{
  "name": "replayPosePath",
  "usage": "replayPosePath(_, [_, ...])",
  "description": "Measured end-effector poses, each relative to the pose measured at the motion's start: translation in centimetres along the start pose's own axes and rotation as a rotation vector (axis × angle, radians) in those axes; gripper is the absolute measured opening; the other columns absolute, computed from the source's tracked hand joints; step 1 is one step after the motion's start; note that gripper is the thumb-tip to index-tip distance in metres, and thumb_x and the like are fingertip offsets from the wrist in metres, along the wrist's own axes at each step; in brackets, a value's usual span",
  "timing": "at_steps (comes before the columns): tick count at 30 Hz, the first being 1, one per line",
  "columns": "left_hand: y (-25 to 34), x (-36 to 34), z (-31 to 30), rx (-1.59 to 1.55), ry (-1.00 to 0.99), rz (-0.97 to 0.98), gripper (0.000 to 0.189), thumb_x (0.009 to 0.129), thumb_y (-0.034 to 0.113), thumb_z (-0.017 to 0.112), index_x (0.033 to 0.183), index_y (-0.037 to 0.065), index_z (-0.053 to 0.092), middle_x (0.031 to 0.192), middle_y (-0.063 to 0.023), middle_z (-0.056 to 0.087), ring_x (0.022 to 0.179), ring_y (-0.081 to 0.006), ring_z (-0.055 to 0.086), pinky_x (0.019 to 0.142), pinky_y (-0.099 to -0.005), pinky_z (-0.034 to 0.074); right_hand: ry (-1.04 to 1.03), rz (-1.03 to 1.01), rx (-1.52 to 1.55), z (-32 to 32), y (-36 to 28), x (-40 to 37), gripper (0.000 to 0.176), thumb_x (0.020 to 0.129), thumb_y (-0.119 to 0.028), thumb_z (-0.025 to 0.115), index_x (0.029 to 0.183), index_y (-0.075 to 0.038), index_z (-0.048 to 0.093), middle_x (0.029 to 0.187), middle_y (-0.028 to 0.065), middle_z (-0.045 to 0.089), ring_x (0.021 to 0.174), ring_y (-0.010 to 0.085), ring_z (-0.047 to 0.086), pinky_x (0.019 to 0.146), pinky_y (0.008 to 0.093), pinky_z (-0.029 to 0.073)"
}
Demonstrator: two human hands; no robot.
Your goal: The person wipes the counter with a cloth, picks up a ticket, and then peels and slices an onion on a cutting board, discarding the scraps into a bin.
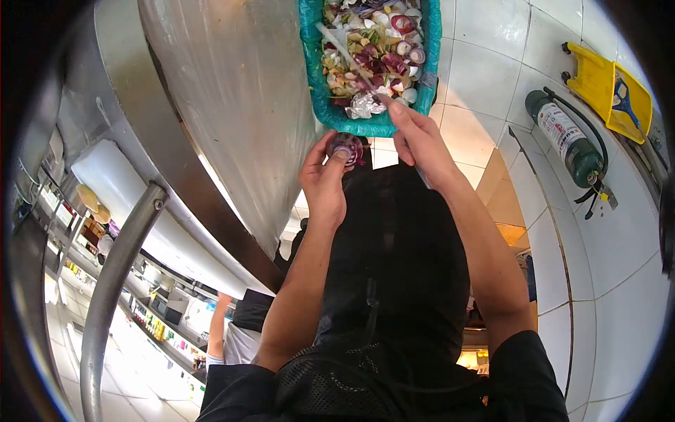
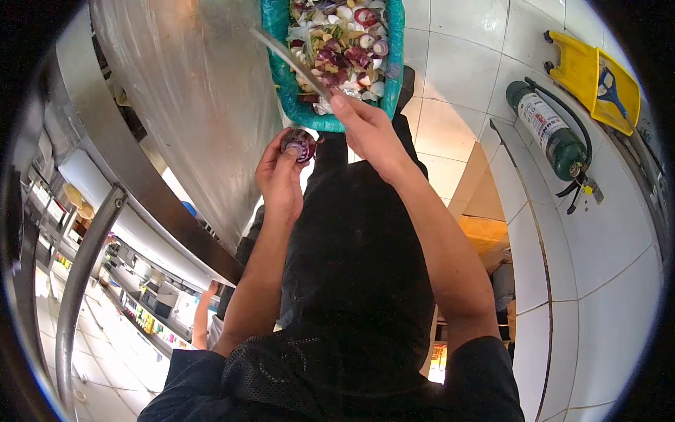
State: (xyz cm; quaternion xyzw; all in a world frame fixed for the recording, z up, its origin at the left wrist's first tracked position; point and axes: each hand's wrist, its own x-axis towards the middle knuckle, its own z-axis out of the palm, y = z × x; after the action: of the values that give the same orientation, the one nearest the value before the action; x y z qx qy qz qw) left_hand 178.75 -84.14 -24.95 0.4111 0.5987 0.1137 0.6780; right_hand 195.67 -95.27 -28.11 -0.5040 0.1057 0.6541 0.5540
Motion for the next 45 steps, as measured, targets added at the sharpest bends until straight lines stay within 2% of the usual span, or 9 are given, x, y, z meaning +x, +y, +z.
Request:
replayPosePath(6, [-0.2,0.3,0.0,-0.053,0.01,-0.038,0.035,0.099,0.004,0.071,0.133,-0.001,0.064,0.123,-0.0078,0.068,0.107,-0.0162,0.069,0.088,-0.0316,0.058,0.065,-0.063,-0.733,2.7,0.0,-3.6,0.101,0.091,-0.071,0.067,0.163,-0.007,0.039,0.08,0.0224,0.072,0.082,0.0383,0.076,0.078,0.042,0.058])
replayPosePath(23, [-0.3,-0.4,0.7,0.052,0.064,0.069,0.036,0.099,0.007,0.071,0.133,0.0,0.062,0.128,-0.0087,0.067,0.113,-0.0201,0.067,0.095,-0.0353,0.057,0.048,-0.193,-0.891,3.1,1.1,-4.0,0.098,0.087,-0.072,0.071,0.16,-0.011,0.047,0.072,0.0208,0.07,0.071,0.0388,0.074,0.074,0.0465,0.059])
replayPosePath(26, [-0.3,0.2,0.0,0.057,-0.05,0.067,0.034,0.099,0.007,0.07,0.132,-0.001,0.064,0.122,-0.0079,0.07,0.107,-0.0177,0.069,0.088,-0.0314,0.057,0.075,-0.256,-0.654,2.2,3.3,-3.0,0.088,0.092,-0.067,0.07,0.157,-0.01,0.052,0.068,0.014,0.069,0.057,0.0269,0.068,0.063,0.038,0.055])
replayPosePath(28, [0.1,0.2,0.5,0.043,-0.012,0.011,0.031,0.101,0.005,0.066,0.131,-0.004,0.063,0.121,-0.0102,0.07,0.106,-0.0193,0.07,0.092,-0.033,0.058,-0.113,-0.023,0.037,1.8,2.9,-2.2,0.073,0.104,-0.062,0.058,0.152,-0.006,0.058,0.056,0.0003,0.047,0.051,0.0084,0.046,0.05,0.0278,0.037])
replayPosePath(33, [0.0,0.0,0.1,-0.116,-0.073,-0.083,0.031,0.103,0.004,0.064,0.131,-0.007,0.061,0.122,-0.0141,0.071,0.107,-0.0219,0.071,0.094,-0.0345,0.058,0.007,0.08,0.17,-0.8,2.8,0.2,0.066,0.105,-0.061,0.057,0.127,0.0,0.069,0.062,-0.0073,0.048,0.051,0.0005,0.036,0.047,0.0227,0.02])
replayPosePath(35, [-0.1,0.0,0.2,-0.093,-0.063,-0.083,0.031,0.103,0.005,0.063,0.132,-0.007,0.06,0.123,-0.0138,0.07,0.107,-0.0219,0.071,0.093,-0.0346,0.058,-0.001,0.055,-0.003,-1.4,2.1,0.4,0.071,0.107,-0.059,0.055,0.137,0.005,0.064,0.068,-0.0016,0.06,0.055,0.0077,0.051,0.051,0.0268,0.038])
replayPosePath(36, [-0.2,-0.1,0.2,-0.072,-0.051,-0.081,0.031,0.104,0.006,0.063,0.132,-0.007,0.06,0.123,-0.0135,0.07,0.108,-0.0219,0.071,0.093,-0.0347,0.059,0.076,-0.093,-0.176,-0.5,2.5,0.5,0.082,0.104,-0.063,0.057,0.151,0.004,0.053,0.079,0.0131,0.072,0.071,0.0266,0.071,0.069,0.04,0.055])
replayPosePath(39, [-1.4,0.3,-0.2,-0.057,-0.032,-0.065,0.03,0.104,0.007,0.063,0.132,-0.002,0.06,0.123,-0.0106,0.07,0.109,-0.0213,0.07,0.093,-0.0351,0.059,0.118,-0.046,-0.697,0.2,1.8,-2.4,0.094,0.097,-0.069,0.061,0.161,-0.002,0.042,0.093,0.0266,0.075,0.095,0.043,0.075,0.088,0.0482,0.056])
replayPosePath(45, [-1.8,-0.6,0.7,-0.116,0.032,0.005,0.039,0.096,0.002,0.074,0.132,0.002,0.059,0.124,-0.0059,0.065,0.112,-0.0164,0.064,0.092,-0.0332,0.055,0.063,-0.16,-0.887,1.8,0.9,-5.0,0.097,0.093,-0.07,0.065,0.161,-0.005,0.041,0.081,0.0244,0.073,0.078,0.0429,0.075,0.077,0.049,0.058])
